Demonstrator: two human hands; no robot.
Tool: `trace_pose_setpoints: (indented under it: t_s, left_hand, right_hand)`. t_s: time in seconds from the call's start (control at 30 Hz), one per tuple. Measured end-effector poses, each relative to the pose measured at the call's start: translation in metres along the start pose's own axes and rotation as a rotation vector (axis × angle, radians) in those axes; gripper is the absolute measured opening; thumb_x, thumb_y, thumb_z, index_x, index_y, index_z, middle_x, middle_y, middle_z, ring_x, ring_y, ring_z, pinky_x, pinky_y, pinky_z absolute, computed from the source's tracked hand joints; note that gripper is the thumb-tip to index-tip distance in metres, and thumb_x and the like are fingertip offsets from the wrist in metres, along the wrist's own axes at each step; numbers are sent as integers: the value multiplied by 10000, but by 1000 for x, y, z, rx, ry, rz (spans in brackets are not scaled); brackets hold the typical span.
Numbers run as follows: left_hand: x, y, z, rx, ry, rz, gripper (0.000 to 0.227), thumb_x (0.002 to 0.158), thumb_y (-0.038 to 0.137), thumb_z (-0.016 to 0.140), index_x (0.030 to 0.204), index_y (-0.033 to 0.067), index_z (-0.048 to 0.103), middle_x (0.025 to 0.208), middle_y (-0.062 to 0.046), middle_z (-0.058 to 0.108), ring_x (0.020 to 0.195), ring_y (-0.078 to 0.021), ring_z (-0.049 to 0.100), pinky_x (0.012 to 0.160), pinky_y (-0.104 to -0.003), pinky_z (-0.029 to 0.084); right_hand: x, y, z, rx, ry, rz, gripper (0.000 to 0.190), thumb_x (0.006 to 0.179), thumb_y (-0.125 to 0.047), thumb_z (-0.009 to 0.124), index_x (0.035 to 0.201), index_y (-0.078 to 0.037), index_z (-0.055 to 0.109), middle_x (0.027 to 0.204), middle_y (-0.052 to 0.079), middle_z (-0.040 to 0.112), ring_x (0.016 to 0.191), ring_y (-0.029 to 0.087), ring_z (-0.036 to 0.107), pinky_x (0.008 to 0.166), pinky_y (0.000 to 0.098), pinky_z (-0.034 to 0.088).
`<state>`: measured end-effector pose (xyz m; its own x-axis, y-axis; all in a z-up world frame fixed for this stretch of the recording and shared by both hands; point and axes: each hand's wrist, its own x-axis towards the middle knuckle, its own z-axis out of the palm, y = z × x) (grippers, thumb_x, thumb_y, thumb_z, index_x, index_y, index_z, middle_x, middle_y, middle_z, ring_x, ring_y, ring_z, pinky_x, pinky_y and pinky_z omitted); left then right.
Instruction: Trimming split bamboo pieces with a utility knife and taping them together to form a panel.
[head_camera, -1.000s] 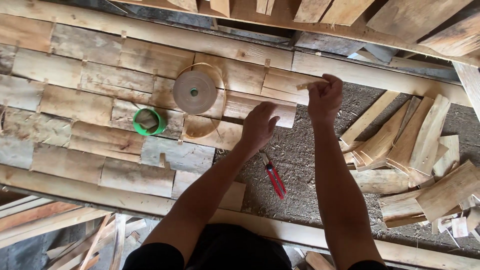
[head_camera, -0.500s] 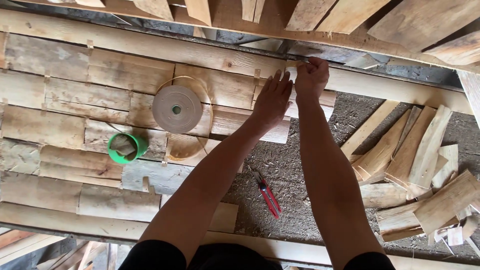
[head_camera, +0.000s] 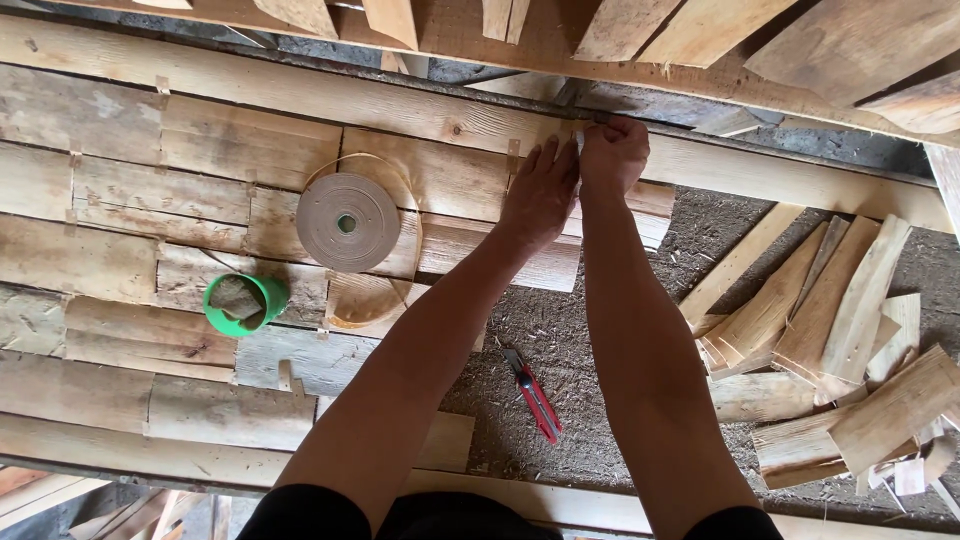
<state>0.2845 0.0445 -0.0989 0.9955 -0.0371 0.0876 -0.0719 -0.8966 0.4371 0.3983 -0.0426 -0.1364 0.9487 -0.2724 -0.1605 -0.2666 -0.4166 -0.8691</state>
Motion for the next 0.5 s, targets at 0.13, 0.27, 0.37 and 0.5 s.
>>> trace_pose_setpoints:
  t_s: [0.13,0.27,0.37,0.5]
  left_hand:
    - [2,-1,-7,-61,55,-8,660,984,211,609,1502,-127,378,1540,-288,383,1433,-432,389,1225,-516,320]
    - [4,-2,-7,45,8,25,629,975,195,598,1482,-116,393,1549,-291,360,1405,-433,402,1200,-525,320]
    - [5,-2,-5,93,-6,29,611,980,183,579,1486,-108,397,1573,-283,339,1404,-429,399,1197,-523,319]
    - [7,-3,-4,63,45,34,594,956,167,574,1474,-80,419,1599,-289,321,1381,-425,413,1174,-520,328]
  right_hand:
    - [1,-1,3,-47,13,13,279,751,-109,842,976,-43,690,855,59,770,767,163,731,729,313,601]
    - [0,-4,5,-101,39,-1,286,738,-134,855,958,-47,694,834,62,770,750,176,736,717,328,598]
    - [-2,-6,5,-128,45,-4,289,737,-150,866,951,-50,699,830,65,771,749,181,739,712,333,598]
    - [3,2,6,-127,38,-10,298,732,-157,870,951,-51,697,845,66,772,758,182,745,716,337,609]
